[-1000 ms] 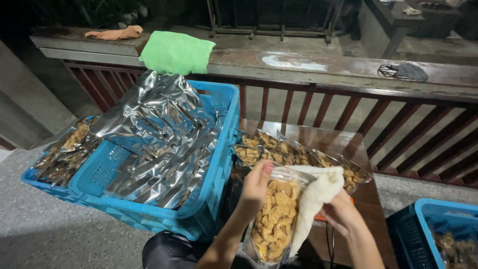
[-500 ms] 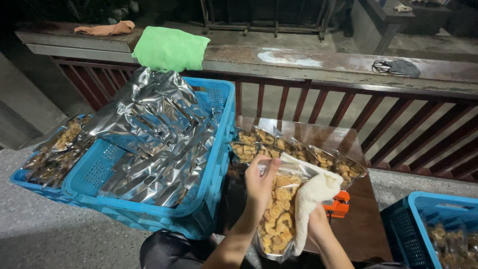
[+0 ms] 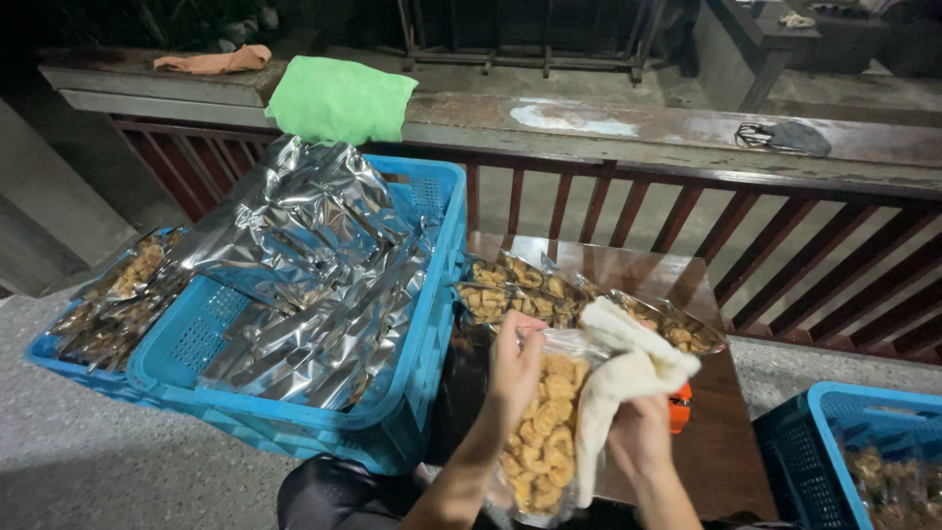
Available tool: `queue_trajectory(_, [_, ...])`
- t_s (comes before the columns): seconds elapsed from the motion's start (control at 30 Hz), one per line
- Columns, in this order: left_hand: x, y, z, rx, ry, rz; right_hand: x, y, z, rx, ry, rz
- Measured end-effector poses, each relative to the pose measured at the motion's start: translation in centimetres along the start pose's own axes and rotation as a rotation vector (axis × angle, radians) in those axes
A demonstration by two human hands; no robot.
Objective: The person sits on the floor and repeatedly wipes the exterior of clear plastic snack bags with a white cloth. They then place the cleaned bags into a blue plastic crate filled with silver foil packaging.
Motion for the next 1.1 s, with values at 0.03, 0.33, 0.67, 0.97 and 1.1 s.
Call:
queue_trajectory(0.03, [0.1,-0.4,0.4,0.022,-0.013,-0.005,0.2,-0.1,1.1,-0.077,-0.028,-0.029])
queue_trajectory(0.33, [0.4,-1.9,-2.5,0.097,-0.005,0.021,2.7,-1.9,6.9,-0.192,-0.045,0.045])
queue_trajectory(0.67, [-0.9,-2.1,-6.4,0.061,0.031,0.212,4.2,7.1,14.0,-1.051,-0.383,0.213])
queue_trajectory(0.97, [-3.1,3.8,-5.4,-0.367,-0.073,0.676,6.7,8.4,13.8,-1.362,-0.015,0.129])
queue_trajectory(1.1, [-1.3,5.2,-1.2,-0.172,-0.125,0.488,5.7,9.6,12.7,-1.473,-0.051,0.304])
Point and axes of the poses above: each hand's wrist, its own x-axis towards the middle knuckle, its own y-axis out of the palm, z = x × y, the point moved 8 cm from there along x, towards the middle knuckle, and after that the axes turned 14 degrees about z, right-handed, at the moved point
